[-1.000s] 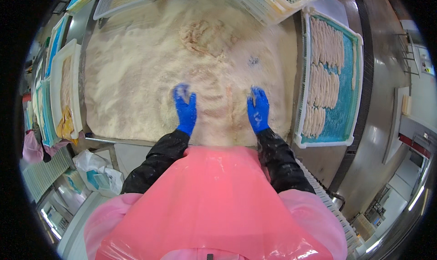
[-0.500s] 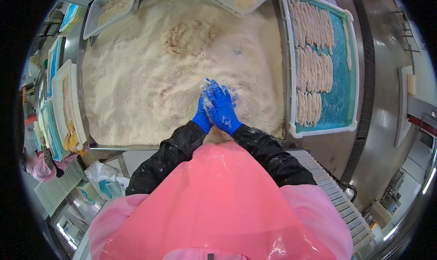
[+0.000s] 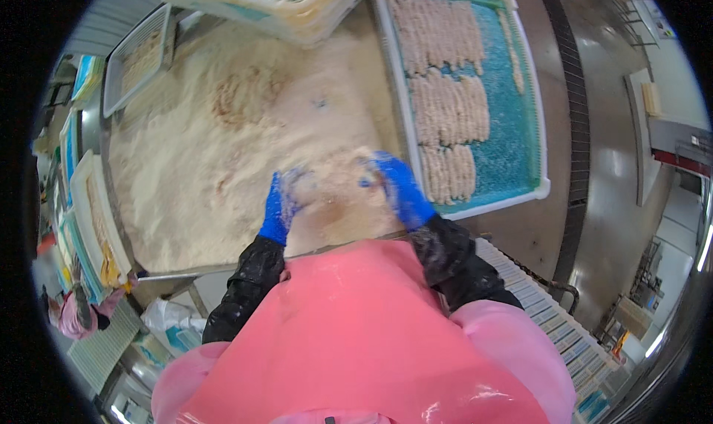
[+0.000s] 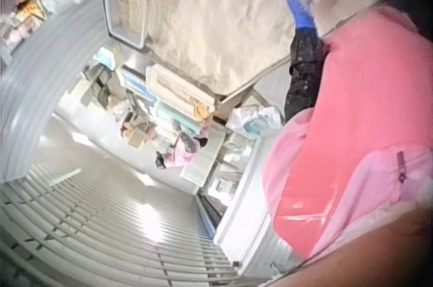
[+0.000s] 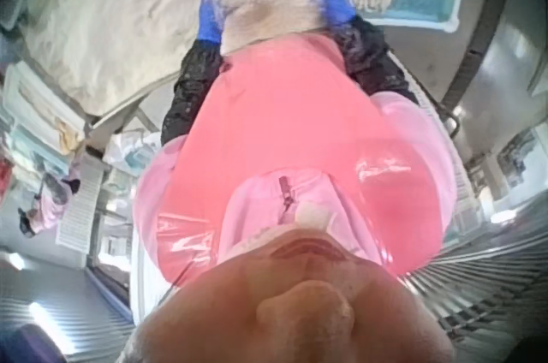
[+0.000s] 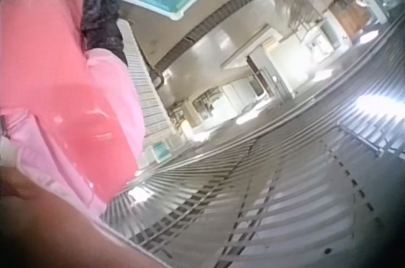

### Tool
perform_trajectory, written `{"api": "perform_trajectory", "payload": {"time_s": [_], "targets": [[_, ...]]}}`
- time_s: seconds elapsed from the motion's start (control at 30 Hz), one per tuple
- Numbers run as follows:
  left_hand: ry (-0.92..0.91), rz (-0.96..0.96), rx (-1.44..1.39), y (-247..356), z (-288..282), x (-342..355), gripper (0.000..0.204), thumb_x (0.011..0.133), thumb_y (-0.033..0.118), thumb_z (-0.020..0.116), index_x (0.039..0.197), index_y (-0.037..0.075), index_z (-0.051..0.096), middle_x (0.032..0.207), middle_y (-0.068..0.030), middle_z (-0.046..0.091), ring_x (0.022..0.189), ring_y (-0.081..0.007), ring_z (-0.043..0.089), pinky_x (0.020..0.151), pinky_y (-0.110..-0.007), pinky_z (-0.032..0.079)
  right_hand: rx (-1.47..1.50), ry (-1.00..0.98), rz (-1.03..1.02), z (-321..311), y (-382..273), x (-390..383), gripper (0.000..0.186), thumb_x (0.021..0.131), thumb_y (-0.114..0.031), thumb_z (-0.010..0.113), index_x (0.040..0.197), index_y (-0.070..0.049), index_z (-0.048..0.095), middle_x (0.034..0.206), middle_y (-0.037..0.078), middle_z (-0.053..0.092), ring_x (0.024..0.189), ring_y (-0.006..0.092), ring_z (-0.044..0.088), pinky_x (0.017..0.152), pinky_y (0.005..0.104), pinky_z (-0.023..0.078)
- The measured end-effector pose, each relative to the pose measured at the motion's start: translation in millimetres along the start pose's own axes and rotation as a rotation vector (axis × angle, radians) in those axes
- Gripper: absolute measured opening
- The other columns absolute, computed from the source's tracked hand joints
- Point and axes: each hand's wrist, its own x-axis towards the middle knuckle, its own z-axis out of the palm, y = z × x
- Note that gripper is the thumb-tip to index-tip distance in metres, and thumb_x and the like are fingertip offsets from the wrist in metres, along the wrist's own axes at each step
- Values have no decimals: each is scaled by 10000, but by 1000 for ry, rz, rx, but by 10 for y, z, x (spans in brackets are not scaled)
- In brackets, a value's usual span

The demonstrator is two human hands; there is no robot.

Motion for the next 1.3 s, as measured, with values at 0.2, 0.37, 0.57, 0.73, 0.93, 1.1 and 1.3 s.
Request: {"api": "perform_trajectory", "payload": {"time_s": [0.2, 0.37, 0.57, 0.73, 0.93, 1.1, 1.3], "targets": [[246, -4, -88, -151, -197, 257, 697, 948, 595, 285, 1157, -11, 558, 986, -174, 640, 821, -288, 633, 715, -382, 533, -549, 538, -342, -1346, -1373, -98, 414, 932, -272, 565, 1260, -23, 527, 1073, 43, 608, 842, 149, 596, 726, 275, 499], [267, -29, -57, -137, -227, 338, 728, 936, 618, 274, 1088, -24, 582, 854, -185, 655, 683, -272, 629, 612, -361, 525, -1529, 532, -741, -2267, -1616, 444, 357, 920, -241, 554, 1201, -24, 588, 1079, 194, 648, 887, 320, 645, 795, 363, 496], [308, 32, -75, -131, -132, 268, 704, 955, 589, 266, 1095, -20, 589, 870, -180, 659, 714, -259, 633, 625, -333, 522, -1309, 506, -589, -2631, -1557, 763, 375, 888, -154, 522, 1235, -19, 564, 1139, 200, 627, 1054, 284, 610, 914, 339, 451], [200, 44, -40, -124, -236, 205, 662, 965, 564, 297, 1174, -11, 549, 995, -186, 645, 817, -255, 633, 691, -342, 526, -1211, 428, -500, -2723, -1635, 838, 415, 866, -114, 520, 1264, 3, 529, 1182, 172, 610, 1104, 235, 576, 947, 322, 425], [137, 30, -143, -103, -312, 11, 644, 970, 554, 294, 1251, 11, 495, 1081, -170, 623, 913, -279, 629, 829, -380, 514, -1266, 432, -323, -2876, -1368, 412, 409, 842, -117, 560, 1232, 7, 543, 1105, 153, 636, 991, 237, 613, 870, 334, 465], [158, 36, -118, -85, -553, -163, 553, 991, 473, 305, 1207, 28, 552, 1000, -150, 648, 875, -243, 636, 763, -346, 527, -1403, 670, -394, -2537, -1283, 191, 364, 825, -83, 596, 1177, 7, 572, 1078, 149, 640, 935, 229, 622, 821, 329, 483], [272, 170, 161, -89, -1019, -313, 405, 973, 370, 434, 1141, 35, 590, 952, -134, 669, 779, -209, 658, 643, -319, 524, -1171, 189, -953, -261, -386, 707, 353, 830, 55, 488, 1154, -16, 607, 1105, 157, 633, 1028, 284, 605, 903, 341, 462]]}}
